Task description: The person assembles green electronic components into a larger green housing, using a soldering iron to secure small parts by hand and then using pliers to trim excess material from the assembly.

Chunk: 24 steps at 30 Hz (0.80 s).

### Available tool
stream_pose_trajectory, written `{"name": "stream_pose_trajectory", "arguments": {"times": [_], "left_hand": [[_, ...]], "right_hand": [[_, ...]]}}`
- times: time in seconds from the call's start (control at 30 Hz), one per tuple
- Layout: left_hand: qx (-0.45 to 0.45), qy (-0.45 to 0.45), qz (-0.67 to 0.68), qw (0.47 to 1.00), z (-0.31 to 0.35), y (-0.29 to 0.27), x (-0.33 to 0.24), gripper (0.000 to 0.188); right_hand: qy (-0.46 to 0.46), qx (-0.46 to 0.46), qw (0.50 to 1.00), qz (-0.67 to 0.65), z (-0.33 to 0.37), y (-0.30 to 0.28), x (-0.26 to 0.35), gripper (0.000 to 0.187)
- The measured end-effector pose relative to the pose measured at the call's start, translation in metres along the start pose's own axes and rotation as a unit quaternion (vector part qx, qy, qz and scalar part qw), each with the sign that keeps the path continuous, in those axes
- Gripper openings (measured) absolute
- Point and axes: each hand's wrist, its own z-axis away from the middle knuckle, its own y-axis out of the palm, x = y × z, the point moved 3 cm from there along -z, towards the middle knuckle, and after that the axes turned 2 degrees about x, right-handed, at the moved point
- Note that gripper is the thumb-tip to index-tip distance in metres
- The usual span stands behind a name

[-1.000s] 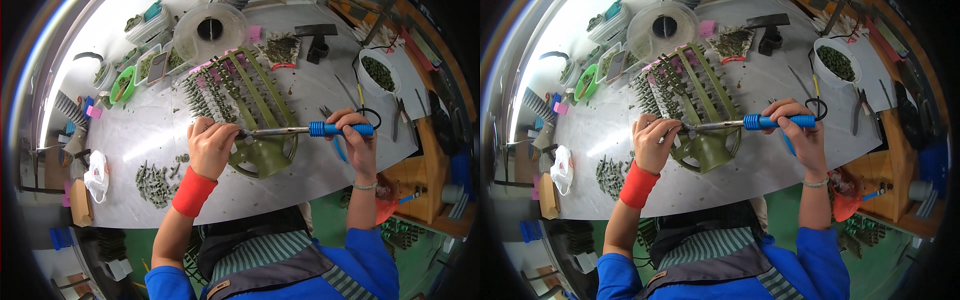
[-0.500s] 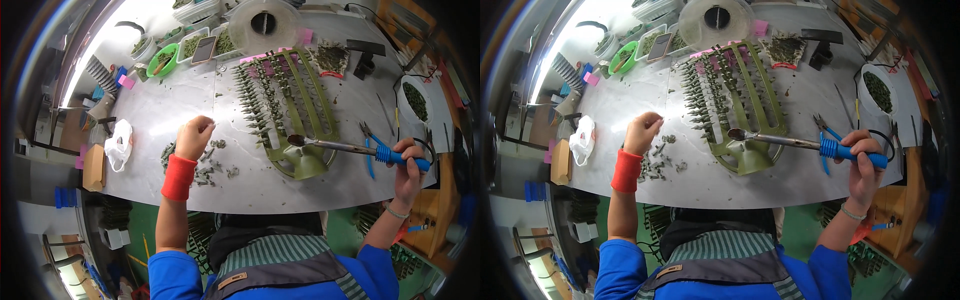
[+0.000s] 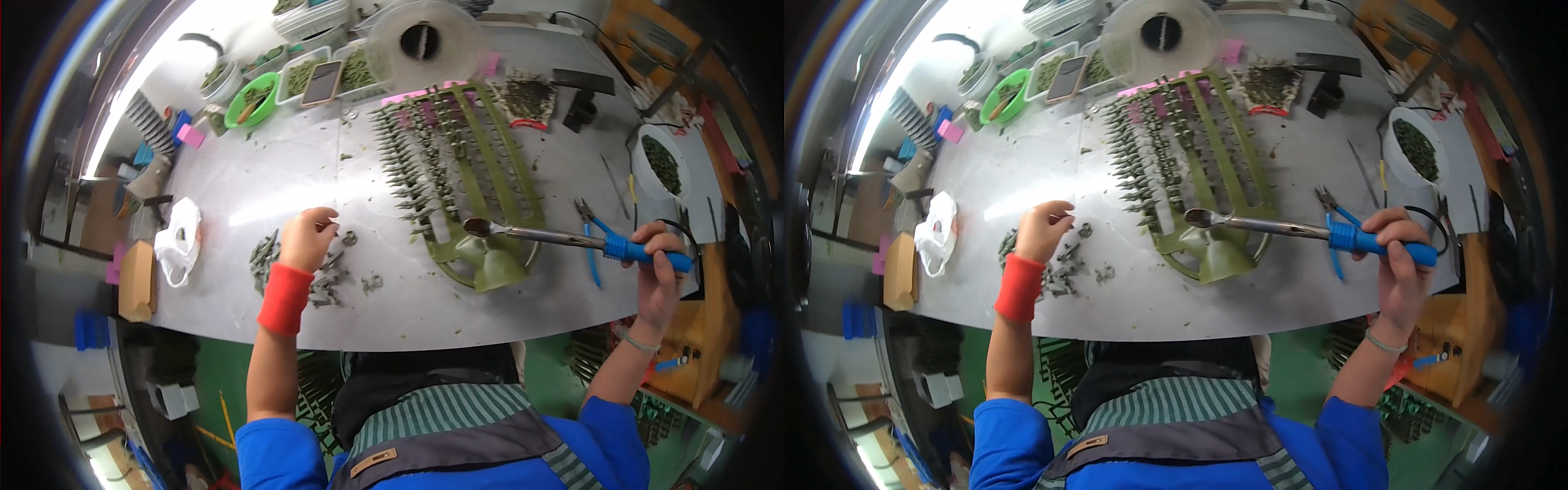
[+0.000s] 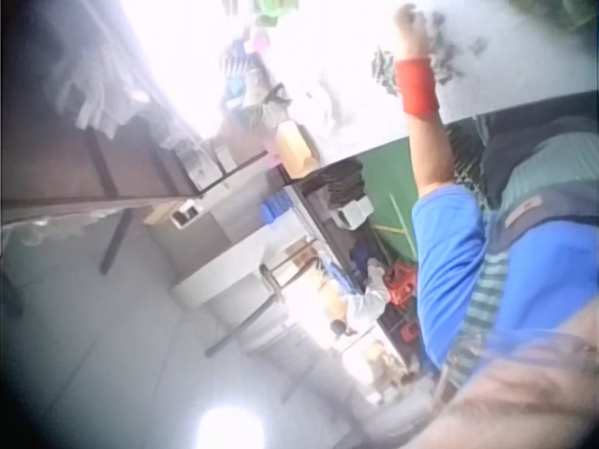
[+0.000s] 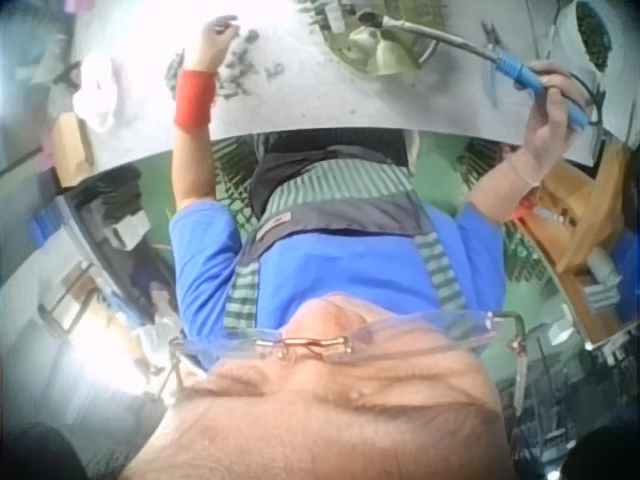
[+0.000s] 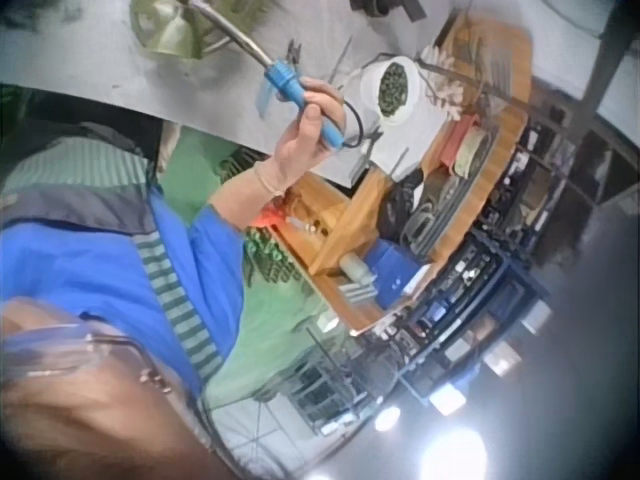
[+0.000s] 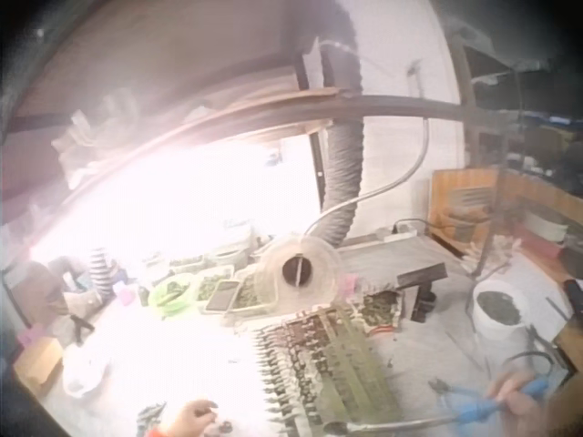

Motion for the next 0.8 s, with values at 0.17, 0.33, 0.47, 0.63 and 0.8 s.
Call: {"name": "stream_pose_trajectory", "arguments": {"times": [0.17,0.33,0.47,0.63,0.8], "left_hand": [[-0.028,0.174,0.177,0.968,0.024,0.002,-0.103,0.016],[-0.081,0.302,0.065,0.947,0.034,0.038,-0.155,0.016],[-0.156,0.359,-0.062,0.918,0.033,0.06,-0.159,0.015],[-0.156,0.364,-0.081,0.915,0.028,0.074,-0.165,0.015],[-0.145,0.359,-0.084,0.918,0.027,0.073,-0.167,0.014]], "right_hand": [[0.003,0.03,0.999,-0.011,-0.007,0.004,-0.001,0.015],[0.01,0.046,0.999,-0.014,-0.016,0.008,-0.01,0.016],[0.019,0.06,0.997,-0.036,-0.022,0.008,-0.021,0.016],[0.026,0.063,0.995,-0.069,-0.025,0.01,-0.038,0.015],[0.029,0.068,0.996,-0.059,-0.026,0.002,-0.036,0.015]]}}
